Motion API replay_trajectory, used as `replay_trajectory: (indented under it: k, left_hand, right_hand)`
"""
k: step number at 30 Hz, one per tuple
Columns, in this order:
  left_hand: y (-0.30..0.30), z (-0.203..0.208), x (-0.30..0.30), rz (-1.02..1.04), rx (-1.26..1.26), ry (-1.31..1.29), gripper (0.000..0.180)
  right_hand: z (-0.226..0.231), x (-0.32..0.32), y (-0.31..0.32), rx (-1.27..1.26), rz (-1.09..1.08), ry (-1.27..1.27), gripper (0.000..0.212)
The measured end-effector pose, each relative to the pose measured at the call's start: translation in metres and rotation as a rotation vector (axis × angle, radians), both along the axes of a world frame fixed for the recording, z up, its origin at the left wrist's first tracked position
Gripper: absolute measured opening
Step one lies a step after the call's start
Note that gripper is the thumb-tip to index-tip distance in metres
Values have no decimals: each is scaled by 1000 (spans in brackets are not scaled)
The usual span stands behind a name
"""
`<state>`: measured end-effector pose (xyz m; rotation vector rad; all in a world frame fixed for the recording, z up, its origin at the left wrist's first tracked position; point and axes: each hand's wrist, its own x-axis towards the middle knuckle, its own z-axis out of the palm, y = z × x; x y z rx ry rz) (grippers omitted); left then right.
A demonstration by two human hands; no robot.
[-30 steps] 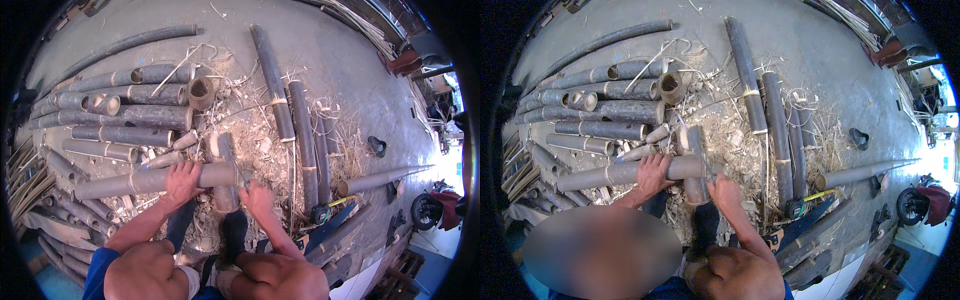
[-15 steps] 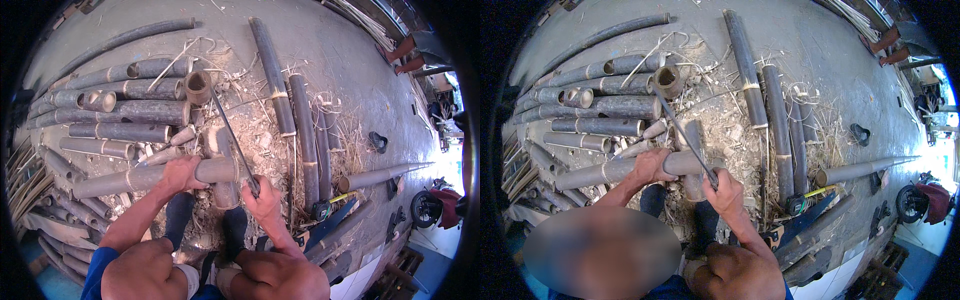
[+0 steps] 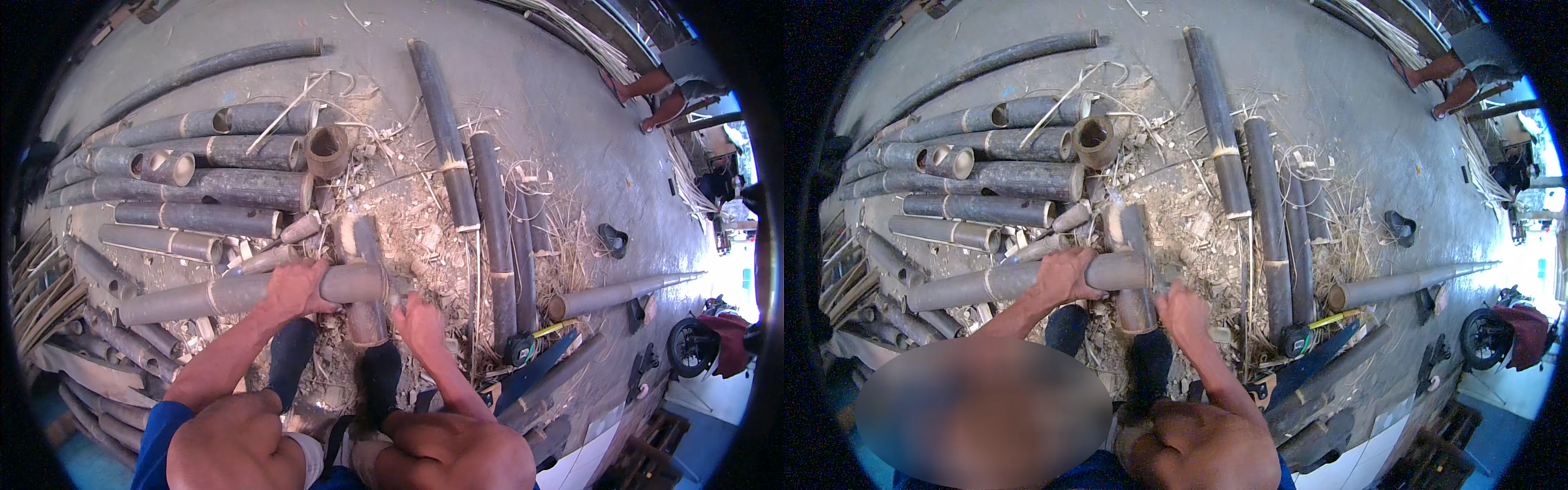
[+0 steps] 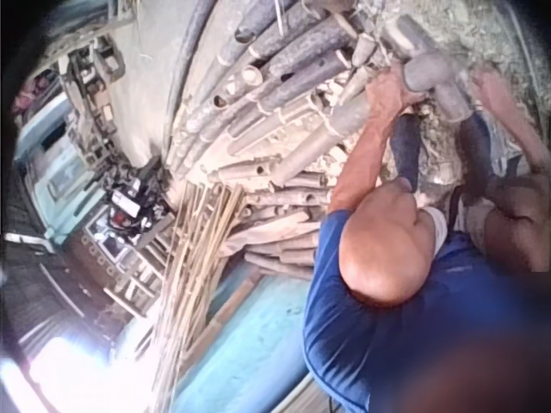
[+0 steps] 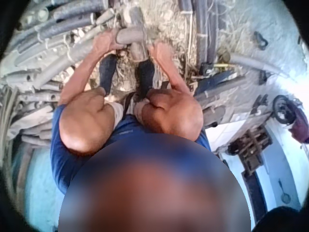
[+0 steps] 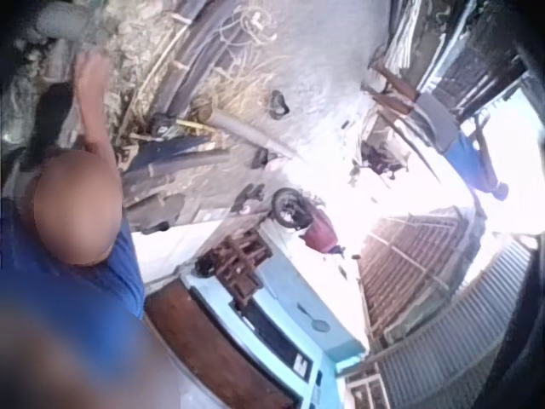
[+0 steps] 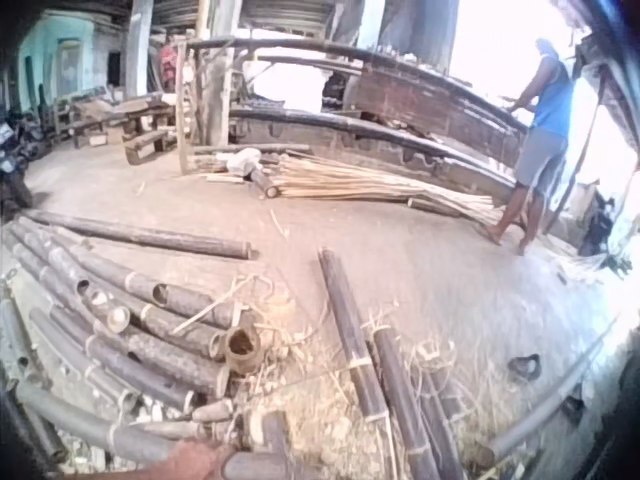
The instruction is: The person sits on the floor and uses a curved blade to shave and smooth the surface of a bamboo joint. They rotate the bamboo piece to work on different sides and occasionally inspect the cut surface.
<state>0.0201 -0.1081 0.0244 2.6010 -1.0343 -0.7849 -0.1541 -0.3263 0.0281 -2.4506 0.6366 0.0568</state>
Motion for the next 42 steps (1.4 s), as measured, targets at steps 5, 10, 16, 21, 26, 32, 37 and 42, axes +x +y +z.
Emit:
replay_trajectory:
  k: [5,10,16,21,26,32,37,42]
  left_hand:
    - [2,-1,-7,3,-18,-66,77]
    - [5,0,-16,-32,-48,-188,80]
    - [7,-2,-20,-14,-73,-203,81]
    - [6,-2,-27,-16,-78,-265,81]
    - [8,-2,-26,-15,-77,-317,80]
    - [16,7,-35,-61,-12,-330,85]
    - [11,7,-10,-68,34,-123,87]
    - [8,4,5,-59,16,67,86]
  right_hand:
    - [6,-4,0,37,-50,46,25]
    - [12,2,3,55,10,-184,24]
    - [13,6,3,33,13,25,23]
    - [14,-1,0,159,-11,-307,20]
    - [-12,-12,-8,-43,70,112,26]
    - [-34,-41,-7,115,-75,-63,22]
    - [-4,-34,3,41,-21,-167,18]
    - [12,-7,10,130,22,-401,18]
